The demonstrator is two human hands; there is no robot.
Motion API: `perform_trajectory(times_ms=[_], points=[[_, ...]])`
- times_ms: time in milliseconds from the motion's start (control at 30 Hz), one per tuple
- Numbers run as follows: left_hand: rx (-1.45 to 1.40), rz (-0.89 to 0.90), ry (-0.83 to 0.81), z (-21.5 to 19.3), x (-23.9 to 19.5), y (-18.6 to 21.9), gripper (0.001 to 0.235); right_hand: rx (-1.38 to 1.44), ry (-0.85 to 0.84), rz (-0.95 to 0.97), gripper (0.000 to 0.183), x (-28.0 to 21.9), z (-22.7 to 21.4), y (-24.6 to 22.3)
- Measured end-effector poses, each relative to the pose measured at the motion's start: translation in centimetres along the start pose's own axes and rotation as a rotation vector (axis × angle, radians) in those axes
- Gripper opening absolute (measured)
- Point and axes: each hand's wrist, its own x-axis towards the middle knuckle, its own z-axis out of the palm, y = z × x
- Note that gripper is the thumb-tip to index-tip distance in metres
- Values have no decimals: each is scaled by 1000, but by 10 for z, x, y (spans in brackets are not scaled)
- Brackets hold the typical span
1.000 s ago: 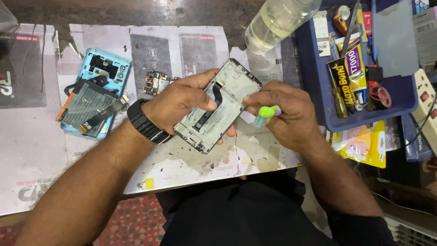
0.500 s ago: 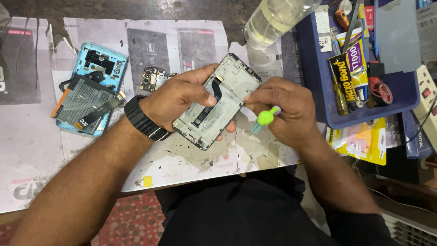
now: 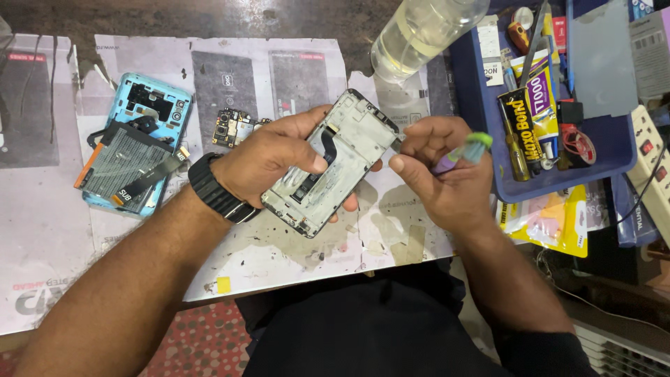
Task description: The person cleans the interior of a disassembled smartphone using a green toothbrush and a liquid from a spray bottle. The person scrubs the inside of the phone frame and then sprays the liquid onto the components before scrubbing again.
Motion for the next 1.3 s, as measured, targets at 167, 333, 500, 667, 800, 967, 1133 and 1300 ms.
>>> perform_trajectory(times_ms=[167, 333, 500, 667, 800, 967, 1133, 1300], points=[[81, -5, 43, 0, 1, 0, 83, 7, 27, 70, 40, 0, 3, -5], [237, 25, 85, 1, 3, 1, 80, -400, -68, -19, 25, -11, -14, -31], [312, -1, 145, 2, 2, 1, 78, -787, 17, -204, 37, -17, -29, -36], [334, -3, 124, 2, 2, 0, 78, -957, 5, -368, 33, -19, -36, -37], [235, -29, 72, 1, 1, 1, 78, -1024, 51, -358, 28, -22, -37, -40], [163, -52, 41, 1, 1, 3, 77, -938, -38, -330, 30, -19, -38, -46], [152, -76, 53, 4, 0, 4, 76, -944, -13, -343, 37, -17, -41, -55], [163, -108, 72, 0, 0, -1, 72, -1000, 4, -308, 39, -20, -47, -55]])
